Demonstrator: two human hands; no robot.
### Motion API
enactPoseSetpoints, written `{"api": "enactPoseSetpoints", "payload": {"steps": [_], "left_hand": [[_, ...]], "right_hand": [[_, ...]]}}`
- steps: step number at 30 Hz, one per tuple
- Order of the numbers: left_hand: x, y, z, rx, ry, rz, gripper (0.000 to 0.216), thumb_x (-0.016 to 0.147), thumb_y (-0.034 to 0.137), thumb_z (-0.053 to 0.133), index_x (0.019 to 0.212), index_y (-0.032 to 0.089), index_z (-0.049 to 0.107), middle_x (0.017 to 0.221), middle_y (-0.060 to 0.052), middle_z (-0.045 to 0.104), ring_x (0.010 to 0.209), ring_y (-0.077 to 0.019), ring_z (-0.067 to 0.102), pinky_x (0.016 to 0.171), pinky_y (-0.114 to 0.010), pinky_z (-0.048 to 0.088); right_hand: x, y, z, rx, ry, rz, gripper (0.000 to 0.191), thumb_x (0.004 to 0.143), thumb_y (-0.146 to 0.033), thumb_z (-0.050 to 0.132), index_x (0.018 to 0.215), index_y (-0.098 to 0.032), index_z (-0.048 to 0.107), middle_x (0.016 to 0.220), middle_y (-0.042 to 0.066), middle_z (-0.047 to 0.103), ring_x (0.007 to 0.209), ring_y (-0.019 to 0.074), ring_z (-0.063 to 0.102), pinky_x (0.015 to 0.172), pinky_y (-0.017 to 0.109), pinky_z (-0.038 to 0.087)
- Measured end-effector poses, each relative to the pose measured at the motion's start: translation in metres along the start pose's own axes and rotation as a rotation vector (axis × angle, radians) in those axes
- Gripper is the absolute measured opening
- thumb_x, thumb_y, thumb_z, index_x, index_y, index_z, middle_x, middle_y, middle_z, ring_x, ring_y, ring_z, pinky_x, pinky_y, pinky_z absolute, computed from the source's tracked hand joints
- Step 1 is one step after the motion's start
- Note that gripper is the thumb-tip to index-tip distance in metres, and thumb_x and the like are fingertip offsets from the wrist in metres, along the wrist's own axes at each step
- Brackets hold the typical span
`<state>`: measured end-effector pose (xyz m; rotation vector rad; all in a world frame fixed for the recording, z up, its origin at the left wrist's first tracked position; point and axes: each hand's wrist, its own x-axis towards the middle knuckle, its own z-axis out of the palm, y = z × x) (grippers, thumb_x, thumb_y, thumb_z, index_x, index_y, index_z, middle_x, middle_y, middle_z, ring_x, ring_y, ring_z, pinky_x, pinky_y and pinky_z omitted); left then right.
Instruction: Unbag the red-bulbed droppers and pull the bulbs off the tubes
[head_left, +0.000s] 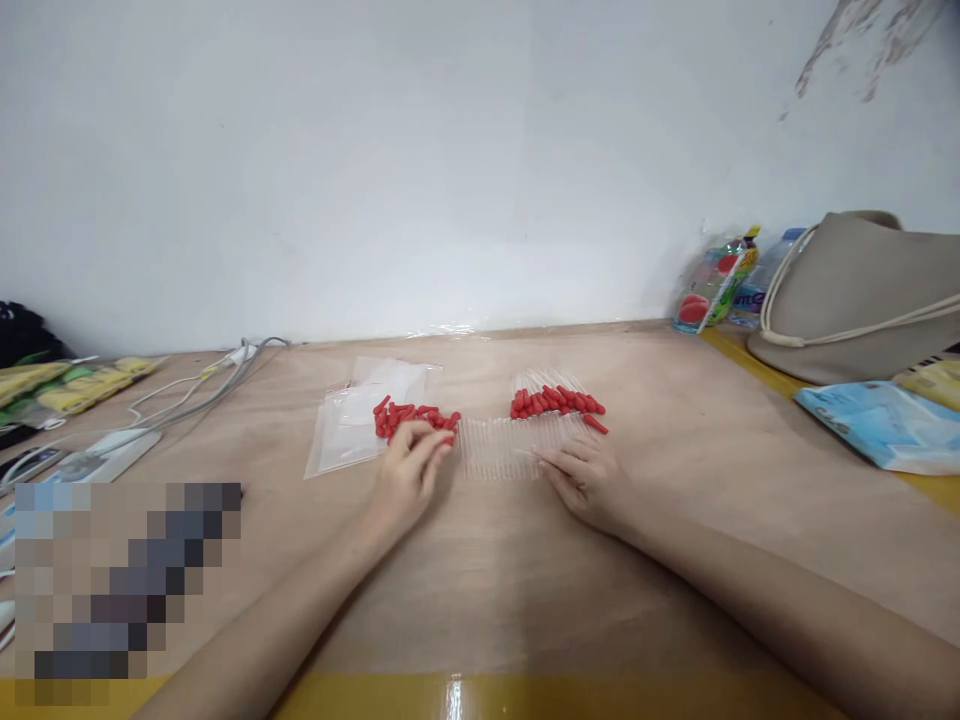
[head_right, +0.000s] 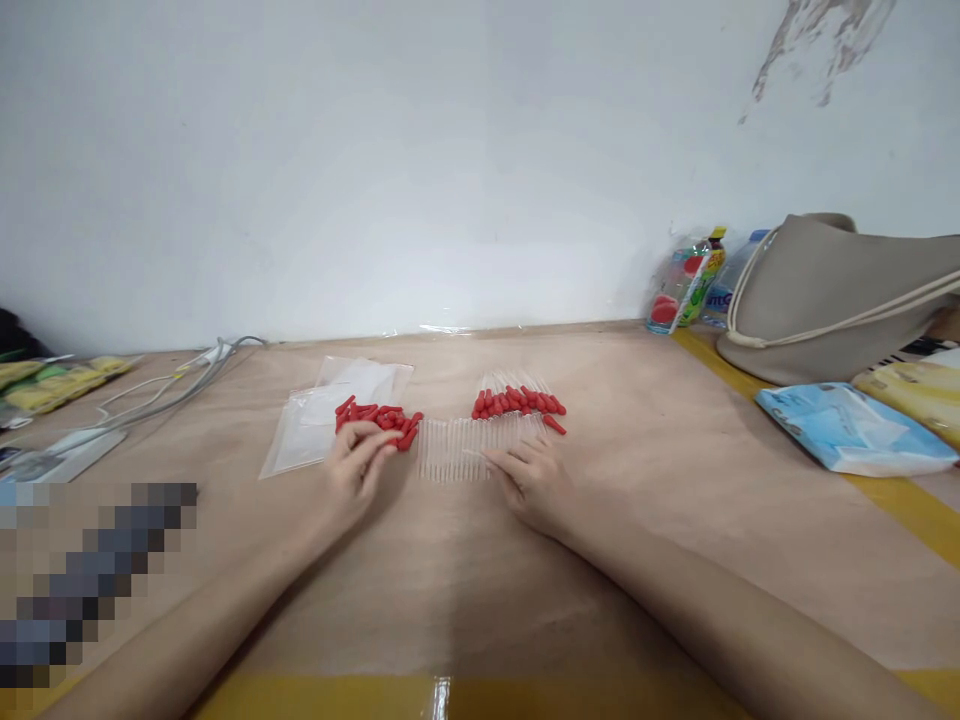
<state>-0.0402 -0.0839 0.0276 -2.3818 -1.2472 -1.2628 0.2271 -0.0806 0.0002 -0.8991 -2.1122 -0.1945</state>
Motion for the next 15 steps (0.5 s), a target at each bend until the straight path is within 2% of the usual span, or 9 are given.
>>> {"api": "enactPoseSetpoints", "payload": {"steps": [2,4,7,9,12,15], "left_hand": [[0.014,-0.019,-0.008,0.067,0.051,-0.183,0.023,0.085,0.023,0.045,0.101,0.018,0.060,0.090,-0.007,0.050,0.084,-0.0164,0.051,0.073,-0.030,0.045],[0.029,-0.042,-0.019,0.101,0.018,-0.327,0.025,0.082,0.026,0.045,0.099,0.017,0.062,0.084,-0.006,0.051,0.082,-0.0174,0.052,0.072,-0.030,0.045],[0.046,-0.077,-0.033,0.095,-0.026,-0.537,0.029,0.077,0.029,0.048,0.100,0.017,0.060,0.077,-0.003,0.055,0.069,-0.0152,0.053,0.065,-0.028,0.045],[0.051,-0.094,-0.037,0.062,0.004,-0.655,0.033,0.073,0.032,0.051,0.101,0.016,0.057,0.080,-0.002,0.057,0.065,-0.0136,0.054,0.061,-0.026,0.045],[0.051,-0.108,-0.035,0.016,0.031,-0.733,0.035,0.069,0.038,0.055,0.097,0.017,0.056,0.078,-0.001,0.059,0.063,-0.0127,0.053,0.057,-0.024,0.043],[0.046,-0.114,-0.029,-0.019,-0.031,-0.732,0.033,0.065,0.041,0.058,0.088,0.017,0.056,0.074,-0.001,0.060,0.060,-0.0119,0.052,0.056,-0.023,0.042]], "right_hand": [[0.007,-0.006,0.005,0.021,-0.043,0.055,0.024,0.083,-0.017,0.045,0.100,-0.016,0.062,0.069,0.004,0.060,0.067,0.0153,0.052,0.063,0.028,0.040],[0.017,-0.012,0.012,0.042,-0.067,0.084,0.025,0.082,-0.014,0.043,0.100,-0.015,0.061,0.076,0.006,0.061,0.073,0.0161,0.054,0.067,0.028,0.040],[0.035,-0.018,0.024,-0.008,-0.096,0.087,0.021,0.081,-0.012,0.042,0.089,-0.015,0.061,0.076,0.006,0.062,0.074,0.0168,0.054,0.068,0.028,0.039],[0.045,-0.022,0.034,-0.088,-0.132,0.082,0.019,0.080,-0.011,0.042,0.078,-0.015,0.061,0.072,0.006,0.061,0.070,0.0167,0.053,0.067,0.028,0.037],[0.053,-0.026,0.048,-0.192,-0.181,0.063,0.018,0.079,-0.010,0.044,0.069,-0.014,0.058,0.069,0.007,0.060,0.068,0.0170,0.051,0.066,0.029,0.033],[0.054,-0.030,0.056,-0.225,-0.247,0.039,0.014,0.077,-0.011,0.046,0.071,-0.014,0.058,0.071,0.008,0.060,0.070,0.0177,0.051,0.066,0.030,0.032]]}}
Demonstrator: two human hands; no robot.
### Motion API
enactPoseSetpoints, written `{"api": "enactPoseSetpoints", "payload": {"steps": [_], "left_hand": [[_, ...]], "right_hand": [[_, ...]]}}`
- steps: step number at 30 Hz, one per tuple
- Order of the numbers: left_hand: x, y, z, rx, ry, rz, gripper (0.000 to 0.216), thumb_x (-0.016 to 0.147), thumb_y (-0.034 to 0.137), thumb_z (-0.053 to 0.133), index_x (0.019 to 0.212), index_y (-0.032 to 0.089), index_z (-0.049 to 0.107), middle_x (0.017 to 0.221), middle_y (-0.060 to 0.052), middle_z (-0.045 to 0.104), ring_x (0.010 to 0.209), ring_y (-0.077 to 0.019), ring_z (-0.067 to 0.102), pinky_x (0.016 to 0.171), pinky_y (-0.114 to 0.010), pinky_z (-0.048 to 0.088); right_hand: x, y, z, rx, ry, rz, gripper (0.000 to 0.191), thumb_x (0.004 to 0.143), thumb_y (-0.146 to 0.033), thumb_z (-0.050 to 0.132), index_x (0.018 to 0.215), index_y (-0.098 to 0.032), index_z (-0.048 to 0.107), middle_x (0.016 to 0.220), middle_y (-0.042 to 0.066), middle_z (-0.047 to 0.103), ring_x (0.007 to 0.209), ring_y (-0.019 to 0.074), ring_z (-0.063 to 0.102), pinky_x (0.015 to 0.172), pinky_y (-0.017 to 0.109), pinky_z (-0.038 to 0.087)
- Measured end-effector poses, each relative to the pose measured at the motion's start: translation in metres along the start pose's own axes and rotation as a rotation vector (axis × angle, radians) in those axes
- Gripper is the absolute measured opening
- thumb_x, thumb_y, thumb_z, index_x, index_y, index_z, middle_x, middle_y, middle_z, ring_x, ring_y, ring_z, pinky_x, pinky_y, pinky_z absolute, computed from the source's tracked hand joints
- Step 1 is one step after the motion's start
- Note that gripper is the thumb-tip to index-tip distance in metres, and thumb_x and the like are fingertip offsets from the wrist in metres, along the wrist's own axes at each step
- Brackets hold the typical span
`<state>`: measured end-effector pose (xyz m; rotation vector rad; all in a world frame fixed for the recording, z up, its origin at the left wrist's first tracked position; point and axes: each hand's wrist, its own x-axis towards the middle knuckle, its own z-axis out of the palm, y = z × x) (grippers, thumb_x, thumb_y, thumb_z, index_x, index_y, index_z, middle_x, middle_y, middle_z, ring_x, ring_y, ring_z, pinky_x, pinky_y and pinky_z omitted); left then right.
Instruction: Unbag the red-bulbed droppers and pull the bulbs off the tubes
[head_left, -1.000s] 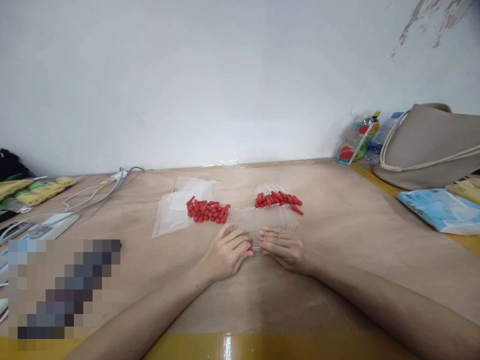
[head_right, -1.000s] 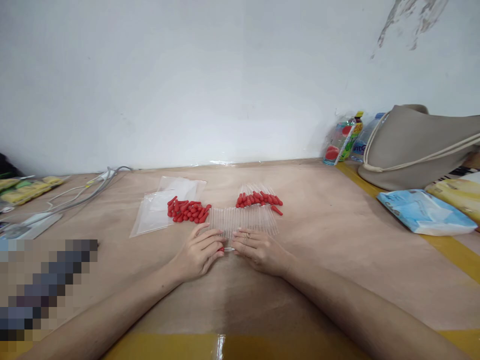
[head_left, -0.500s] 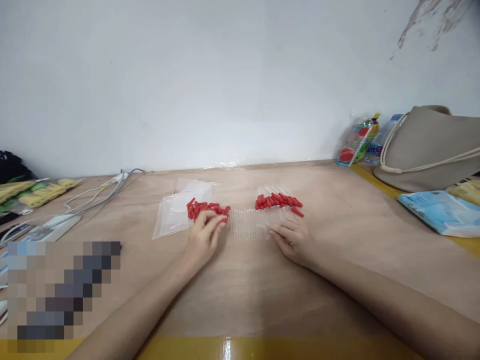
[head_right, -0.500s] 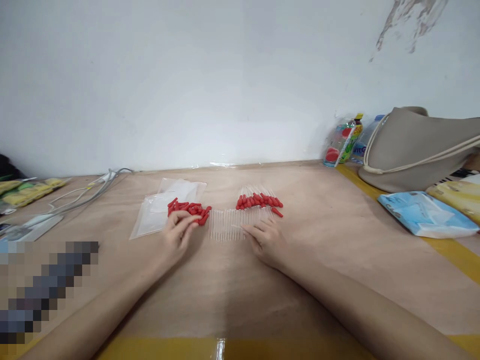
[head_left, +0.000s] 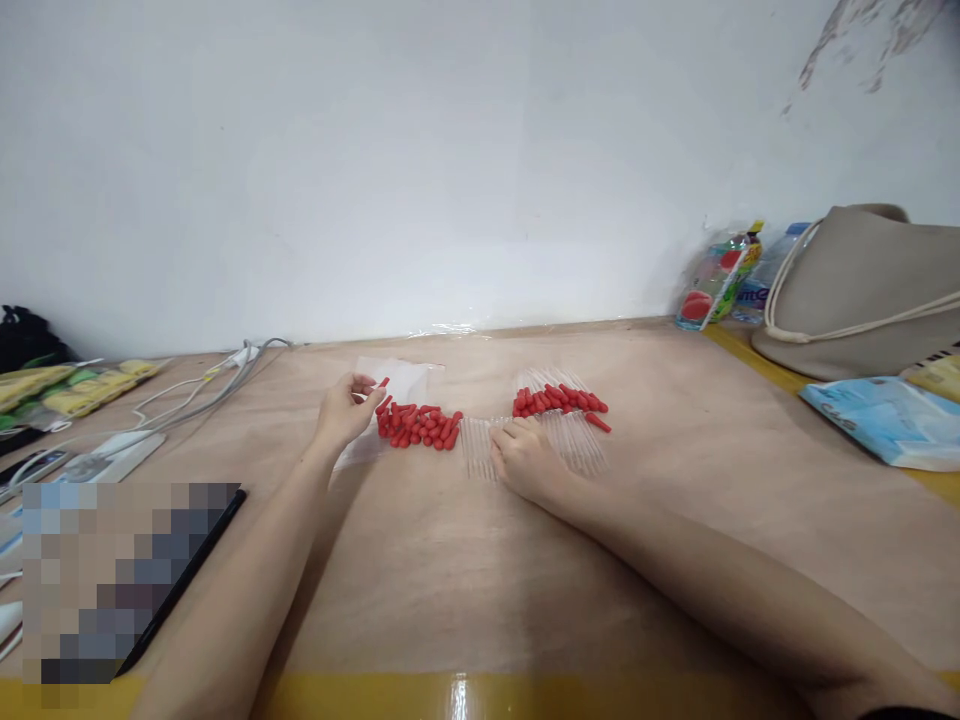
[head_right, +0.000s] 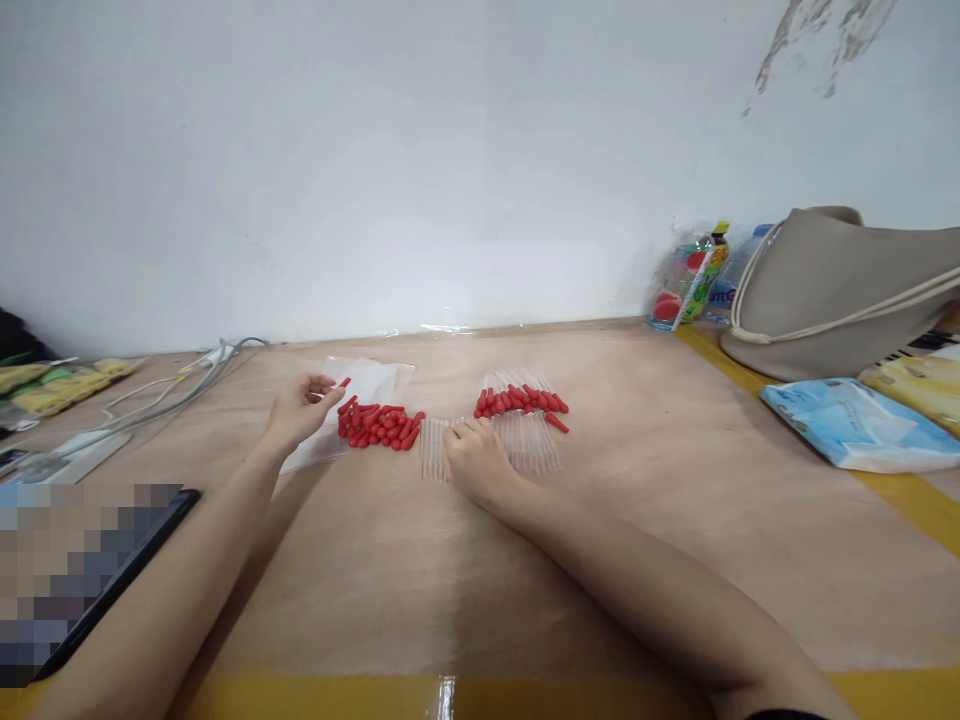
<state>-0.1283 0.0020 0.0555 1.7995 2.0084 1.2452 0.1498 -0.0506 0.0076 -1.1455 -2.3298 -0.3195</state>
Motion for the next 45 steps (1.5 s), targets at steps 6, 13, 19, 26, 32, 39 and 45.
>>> {"api": "enactPoseSetpoints", "payload": {"steps": [6,13,19,26,32,39,45], "left_hand": [[-0.003,-0.009,0.009,0.094,-0.087,0.006,0.032,0.063,0.045,0.058,0.078,0.017,0.058,0.075,-0.002,0.063,0.061,-0.0128,0.054,0.059,-0.024,0.041],[-0.006,-0.004,0.005,0.197,-0.074,-0.003,0.037,0.076,0.049,0.043,0.076,0.018,0.064,0.072,-0.002,0.064,0.063,-0.0153,0.053,0.060,-0.026,0.037],[-0.019,0.027,0.010,0.246,0.183,0.222,0.027,0.079,0.039,0.046,0.077,0.017,0.062,0.077,-0.004,0.062,0.071,-0.0172,0.053,0.067,-0.028,0.040],[-0.048,0.077,0.066,0.212,-0.114,0.582,0.016,0.078,0.032,0.053,0.077,0.019,0.062,0.080,-0.004,0.060,0.082,-0.0195,0.053,0.078,-0.033,0.040],[-0.050,0.117,0.112,0.220,-0.251,0.534,0.027,0.073,0.045,0.058,0.077,0.019,0.062,0.084,-0.006,0.060,0.088,-0.0230,0.053,0.081,-0.037,0.040],[-0.045,0.129,0.138,0.188,-0.271,0.293,0.031,0.075,0.046,0.055,0.064,0.017,0.063,0.082,-0.009,0.065,0.089,-0.0242,0.056,0.080,-0.036,0.038],[-0.052,0.125,0.128,0.133,-0.202,0.216,0.031,0.082,0.038,0.044,0.072,0.016,0.063,0.078,-0.007,0.065,0.077,-0.0196,0.059,0.069,-0.032,0.041]], "right_hand": [[-0.003,-0.010,0.001,0.014,-0.090,0.027,0.013,0.077,-0.012,0.048,0.069,-0.014,0.058,0.072,0.007,0.058,0.074,0.0183,0.051,0.070,0.031,0.031],[-0.006,-0.019,-0.004,0.069,-0.097,0.089,0.034,0.082,-0.042,0.048,0.076,-0.012,0.061,0.078,0.009,0.060,0.080,0.0210,0.053,0.074,0.035,0.033],[-0.008,-0.019,-0.007,0.089,-0.100,0.118,0.043,0.080,-0.053,0.047,0.078,-0.012,0.061,0.080,0.010,0.062,0.079,0.0215,0.053,0.076,0.037,0.029],[-0.036,0.007,-0.022,0.110,0.096,-0.036,0.027,0.083,-0.037,0.049,0.073,-0.016,0.061,0.068,0.003,0.059,0.068,0.0145,0.050,0.074,0.032,0.026],[-0.068,0.036,-0.031,0.090,0.218,-0.075,0.019,0.084,-0.026,0.048,0.077,-0.018,0.064,0.063,0.001,0.057,0.063,0.0125,0.047,0.074,0.032,0.027],[-0.069,0.040,-0.032,0.096,0.274,-0.002,0.018,0.083,-0.024,0.048,0.078,-0.019,0.065,0.060,0.000,0.055,0.060,0.0117,0.046,0.074,0.031,0.027],[-0.069,0.041,-0.033,0.109,0.292,0.066,0.016,0.082,-0.024,0.050,0.080,-0.019,0.064,0.062,0.000,0.056,0.061,0.0124,0.050,0.073,0.032,0.030]]}}
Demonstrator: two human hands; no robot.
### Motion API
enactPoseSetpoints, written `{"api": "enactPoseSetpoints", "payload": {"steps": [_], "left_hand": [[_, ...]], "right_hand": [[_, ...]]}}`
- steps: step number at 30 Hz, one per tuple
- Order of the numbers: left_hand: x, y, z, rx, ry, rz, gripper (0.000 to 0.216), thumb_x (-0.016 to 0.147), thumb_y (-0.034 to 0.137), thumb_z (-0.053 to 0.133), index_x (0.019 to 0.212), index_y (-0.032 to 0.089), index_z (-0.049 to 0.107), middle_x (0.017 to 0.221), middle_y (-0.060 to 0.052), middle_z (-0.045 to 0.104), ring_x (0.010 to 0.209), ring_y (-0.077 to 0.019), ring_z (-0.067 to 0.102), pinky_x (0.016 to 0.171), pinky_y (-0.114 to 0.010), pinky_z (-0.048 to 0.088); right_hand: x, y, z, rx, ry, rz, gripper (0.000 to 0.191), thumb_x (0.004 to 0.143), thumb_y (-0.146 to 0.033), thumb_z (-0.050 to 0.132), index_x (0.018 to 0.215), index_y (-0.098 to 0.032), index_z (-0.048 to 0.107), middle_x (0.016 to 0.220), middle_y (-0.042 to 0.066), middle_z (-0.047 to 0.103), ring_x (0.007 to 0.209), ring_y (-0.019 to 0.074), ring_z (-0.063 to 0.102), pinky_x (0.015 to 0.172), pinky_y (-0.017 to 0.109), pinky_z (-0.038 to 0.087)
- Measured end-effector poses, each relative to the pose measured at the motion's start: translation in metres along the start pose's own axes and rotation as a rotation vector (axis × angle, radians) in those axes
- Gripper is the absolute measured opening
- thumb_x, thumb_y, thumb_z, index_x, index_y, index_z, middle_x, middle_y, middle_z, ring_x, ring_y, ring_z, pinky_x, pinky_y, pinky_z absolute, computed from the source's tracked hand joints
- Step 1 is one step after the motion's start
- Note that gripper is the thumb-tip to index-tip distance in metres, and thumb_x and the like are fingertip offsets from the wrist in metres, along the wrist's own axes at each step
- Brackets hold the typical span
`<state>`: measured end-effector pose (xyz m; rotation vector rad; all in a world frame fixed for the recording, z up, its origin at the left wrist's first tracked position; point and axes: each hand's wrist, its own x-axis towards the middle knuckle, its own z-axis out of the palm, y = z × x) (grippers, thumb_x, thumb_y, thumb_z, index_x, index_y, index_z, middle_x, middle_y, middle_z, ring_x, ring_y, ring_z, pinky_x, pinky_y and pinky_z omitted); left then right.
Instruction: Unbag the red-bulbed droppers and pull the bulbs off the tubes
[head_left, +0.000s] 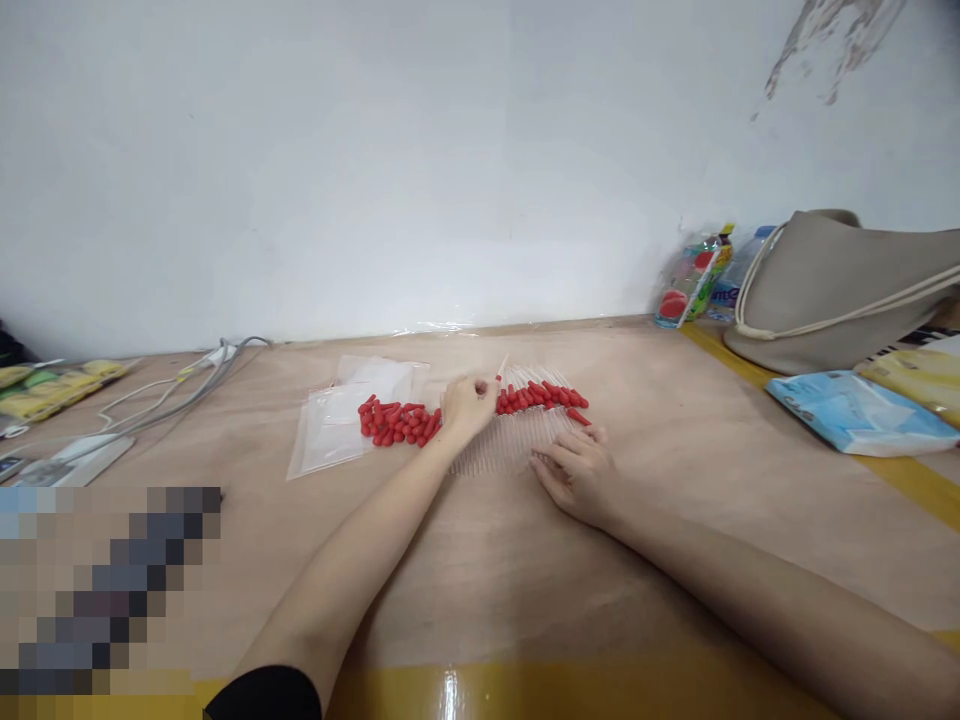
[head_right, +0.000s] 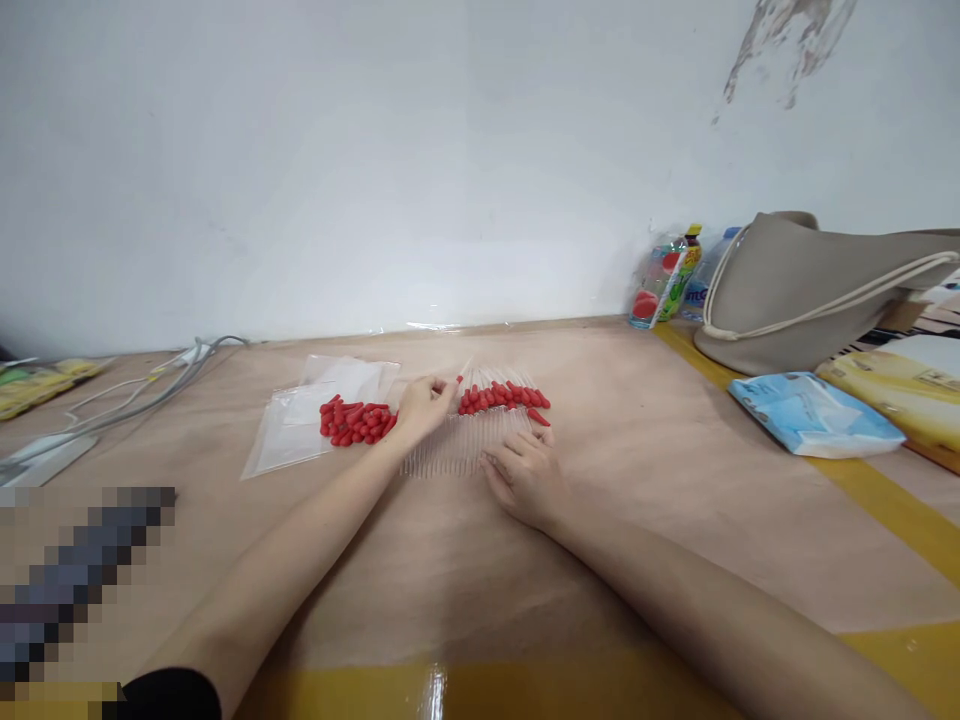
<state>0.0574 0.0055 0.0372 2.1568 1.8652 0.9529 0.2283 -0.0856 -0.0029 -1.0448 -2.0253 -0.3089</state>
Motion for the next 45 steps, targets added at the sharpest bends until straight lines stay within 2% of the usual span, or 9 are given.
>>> {"api": "enactPoseSetpoints", "payload": {"steps": [2,6,11,15,21,27,31,36,45], "left_hand": [[-0.015,-0.004,-0.011,-0.019,0.046,0.051,0.027,0.082,0.037,0.045,0.074,0.017,0.060,0.080,-0.006,0.064,0.080,-0.0193,0.057,0.071,-0.032,0.040],[-0.058,-0.026,-0.039,0.018,0.108,0.376,0.017,0.081,0.032,0.050,0.076,0.018,0.056,0.078,-0.003,0.062,0.080,-0.0192,0.053,0.072,-0.034,0.036],[-0.100,-0.049,-0.056,0.067,0.044,0.614,0.010,0.081,0.028,0.052,0.078,0.018,0.054,0.075,-0.003,0.061,0.075,-0.0170,0.051,0.070,-0.033,0.034],[-0.108,-0.048,-0.054,0.039,0.084,0.655,0.007,0.080,0.025,0.054,0.079,0.018,0.054,0.076,-0.002,0.063,0.073,-0.0157,0.052,0.070,-0.032,0.033],[-0.108,-0.043,-0.051,0.012,0.080,0.690,0.006,0.080,0.024,0.055,0.082,0.018,0.055,0.078,-0.001,0.064,0.074,-0.0151,0.053,0.071,-0.033,0.033],[-0.108,-0.035,-0.045,0.016,-0.016,0.702,0.030,0.080,0.034,0.056,0.105,0.018,0.054,0.102,-0.007,0.063,0.095,-0.0196,0.054,0.086,-0.037,0.035],[-0.108,-0.033,-0.039,0.020,0.021,0.761,0.015,0.083,0.024,0.052,0.096,0.020,0.058,0.093,-0.002,0.067,0.090,-0.0162,0.057,0.088,-0.036,0.035],[-0.110,-0.034,-0.040,0.041,0.081,0.825,0.011,0.083,0.020,0.053,0.093,0.018,0.057,0.088,-0.001,0.068,0.087,-0.0147,0.059,0.091,-0.036,0.034],[-0.114,-0.031,-0.044,0.112,0.053,0.870,0.006,0.082,0.019,0.052,0.084,0.016,0.057,0.082,-0.001,0.067,0.090,-0.0158,0.059,0.093,-0.039,0.031]], "right_hand": [[0.000,0.002,-0.002,-0.004,0.052,0.052,0.018,0.081,-0.025,0.051,0.092,-0.018,0.062,0.073,0.004,0.060,0.070,0.0155,0.054,0.074,0.033,0.034],[0.005,0.003,-0.006,0.057,0.130,0.026,0.042,0.080,-0.029,0.053,0.120,-0.016,0.048,0.111,0.013,0.056,0.104,0.0234,0.051,0.088,0.038,0.039],[0.010,-0.002,-0.005,0.091,-0.084,-0.225,0.053,0.081,-0.035,0.052,0.129,-0.015,0.040,0.125,0.012,0.051,0.121,0.0259,0.040,0.103,0.048,0.029],[0.007,-0.004,0.002,0.110,-0.184,-0.297,0.042,0.085,-0.033,0.049,0.122,-0.016,0.048,0.119,0.009,0.057,0.120,0.0241,0.043,0.105,0.052,0.023],[0.005,-0.004,0.009,0.205,-0.153,-0.298,0.023,0.087,-0.024,0.048,0.105,-0.018,0.060,0.099,0.003,0.067,0.112,0.0199,0.052,0.105,0.047,0.029],[0.008,-0.013,0.009,0.264,-0.163,-0.327,0.024,0.086,-0.020,0.047,0.106,-0.018,0.060,0.100,0.003,0.067,0.111,0.0190,0.052,0.102,0.043,0.035],[0.006,-0.016,0.011,0.274,-0.148,-0.335,0.022,0.085,-0.020,0.049,0.104,-0.017,0.061,0.099,0.003,0.067,0.108,0.0193,0.054,0.100,0.041,0.039],[0.005,-0.016,0.013,0.311,-0.066,-0.372,0.018,0.084,-0.021,0.052,0.099,-0.017,0.061,0.092,0.002,0.069,0.100,0.0177,0.060,0.096,0.037,0.045],[0.002,-0.016,0.007,0.292,-0.076,-0.445,0.018,0.083,-0.016,0.053,0.100,-0.015,0.060,0.091,0.004,0.069,0.087,0.0144,0.064,0.089,0.031,0.050]]}}
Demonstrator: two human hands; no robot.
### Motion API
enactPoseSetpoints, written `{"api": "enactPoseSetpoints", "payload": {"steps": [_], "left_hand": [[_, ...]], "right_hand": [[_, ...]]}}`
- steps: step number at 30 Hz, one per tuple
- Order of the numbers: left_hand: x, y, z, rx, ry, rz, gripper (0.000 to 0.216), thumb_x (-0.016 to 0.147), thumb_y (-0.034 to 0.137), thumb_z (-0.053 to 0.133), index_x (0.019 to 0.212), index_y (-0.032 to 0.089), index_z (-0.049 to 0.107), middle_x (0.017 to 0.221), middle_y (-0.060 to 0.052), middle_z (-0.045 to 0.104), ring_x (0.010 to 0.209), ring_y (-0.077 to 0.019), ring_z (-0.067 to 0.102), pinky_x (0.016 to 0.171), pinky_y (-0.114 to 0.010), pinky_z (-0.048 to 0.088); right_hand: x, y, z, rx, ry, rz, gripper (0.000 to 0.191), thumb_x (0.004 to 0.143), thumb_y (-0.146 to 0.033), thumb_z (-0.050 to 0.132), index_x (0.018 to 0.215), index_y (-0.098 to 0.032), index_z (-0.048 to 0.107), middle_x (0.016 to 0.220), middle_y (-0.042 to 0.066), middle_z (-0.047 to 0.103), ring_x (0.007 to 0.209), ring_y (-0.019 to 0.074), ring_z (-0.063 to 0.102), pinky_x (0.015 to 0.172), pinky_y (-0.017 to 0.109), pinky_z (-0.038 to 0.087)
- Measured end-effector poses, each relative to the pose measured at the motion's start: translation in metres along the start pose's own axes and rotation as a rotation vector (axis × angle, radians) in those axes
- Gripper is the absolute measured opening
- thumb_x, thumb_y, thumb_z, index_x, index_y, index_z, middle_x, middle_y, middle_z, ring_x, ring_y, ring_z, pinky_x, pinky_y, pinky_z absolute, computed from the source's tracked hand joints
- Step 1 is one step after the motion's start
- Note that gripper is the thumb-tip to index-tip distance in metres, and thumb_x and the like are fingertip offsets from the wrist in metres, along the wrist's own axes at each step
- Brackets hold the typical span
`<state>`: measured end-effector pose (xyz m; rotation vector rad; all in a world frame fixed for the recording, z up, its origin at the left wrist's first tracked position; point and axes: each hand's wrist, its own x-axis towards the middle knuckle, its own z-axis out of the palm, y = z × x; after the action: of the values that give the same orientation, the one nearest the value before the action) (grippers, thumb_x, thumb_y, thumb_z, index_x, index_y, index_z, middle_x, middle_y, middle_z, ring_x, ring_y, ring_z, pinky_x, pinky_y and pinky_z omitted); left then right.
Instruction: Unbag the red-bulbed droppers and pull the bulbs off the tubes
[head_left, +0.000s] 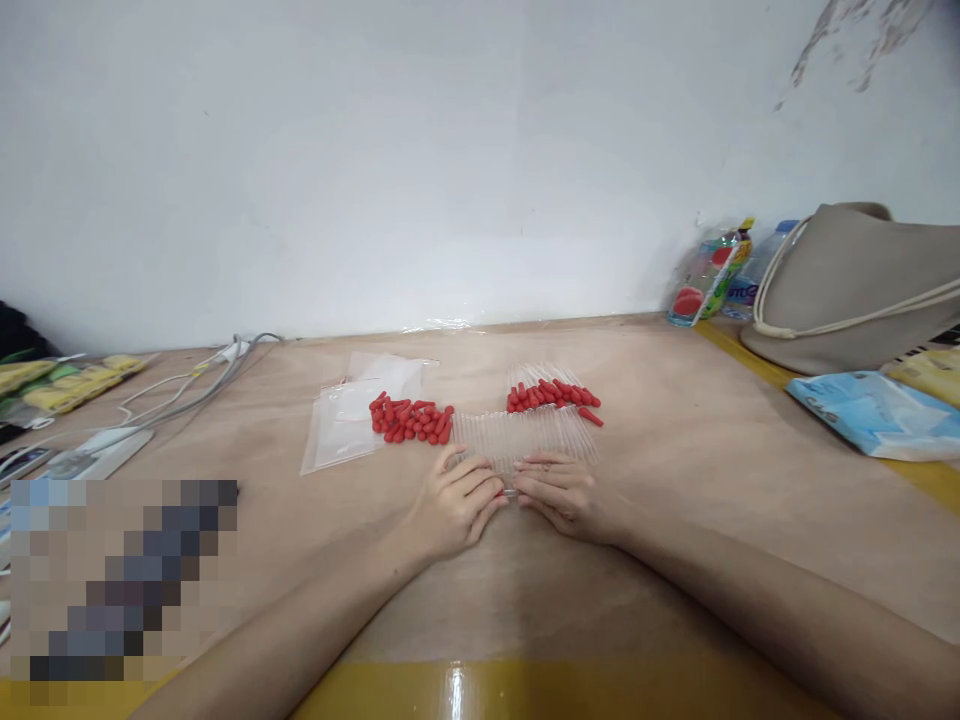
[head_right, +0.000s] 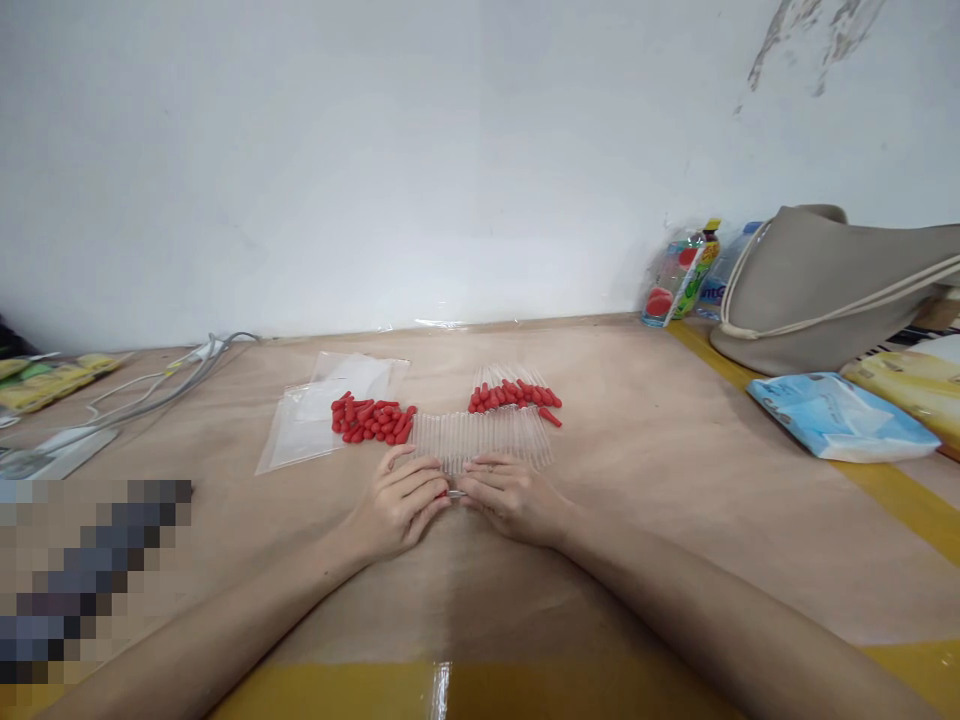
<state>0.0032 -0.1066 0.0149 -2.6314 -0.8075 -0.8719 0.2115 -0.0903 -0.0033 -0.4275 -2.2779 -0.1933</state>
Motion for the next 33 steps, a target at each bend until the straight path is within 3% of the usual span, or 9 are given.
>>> {"api": "enactPoseSetpoints", "payload": {"steps": [19,22,26,29,33], "left_hand": [[-0.008,-0.002,-0.006,-0.089,-0.052,0.028,0.008,0.084,0.019,0.049,0.085,0.017,0.057,0.082,-0.002,0.065,0.090,-0.0151,0.057,0.091,-0.036,0.035],[-0.014,-0.008,-0.010,-0.078,0.004,-0.018,0.008,0.083,0.017,0.050,0.085,0.017,0.058,0.081,-0.002,0.065,0.088,-0.0154,0.056,0.086,-0.035,0.038],[-0.019,-0.021,-0.015,-0.035,0.109,-0.089,0.013,0.081,0.019,0.055,0.092,0.020,0.061,0.081,-0.003,0.060,0.074,-0.0134,0.051,0.068,-0.028,0.042],[-0.016,-0.044,-0.022,-0.016,0.216,-0.230,0.018,0.082,0.023,0.053,0.097,0.021,0.062,0.082,-0.004,0.055,0.074,-0.0133,0.050,0.065,-0.026,0.043],[-0.010,-0.101,-0.041,0.091,0.278,-0.703,0.026,0.082,0.028,0.046,0.098,0.016,0.064,0.084,-0.006,0.052,0.081,-0.0173,0.052,0.072,-0.030,0.045]], "right_hand": [[-0.017,0.004,-0.013,0.004,0.017,-0.127,0.031,0.079,-0.008,0.053,0.110,-0.011,0.055,0.097,0.008,0.067,0.103,0.0169,0.057,0.093,0.035,0.047],[-0.025,0.015,-0.021,0.006,0.051,-0.032,0.033,0.081,-0.008,0.050,0.113,-0.014,0.054,0.098,0.007,0.066,0.099,0.0164,0.058,0.090,0.036,0.047],[-0.026,0.025,-0.026,-0.107,0.095,0.201,0.023,0.081,-0.018,0.055,0.103,-0.021,0.062,0.066,0.001,0.062,0.065,0.0129,0.057,0.066,0.030,0.046],[-0.016,0.020,-0.020,-0.185,0.070,0.278,0.018,0.081,-0.022,0.053,0.094,-0.019,0.065,0.059,0.000,0.056,0.058,0.0127,0.050,0.060,0.029,0.038],[0.005,0.010,-0.006,-0.162,0.038,0.352,0.020,0.083,-0.016,0.045,0.093,-0.016,0.063,0.066,0.003,0.059,0.063,0.0137,0.051,0.064,0.028,0.036]]}}
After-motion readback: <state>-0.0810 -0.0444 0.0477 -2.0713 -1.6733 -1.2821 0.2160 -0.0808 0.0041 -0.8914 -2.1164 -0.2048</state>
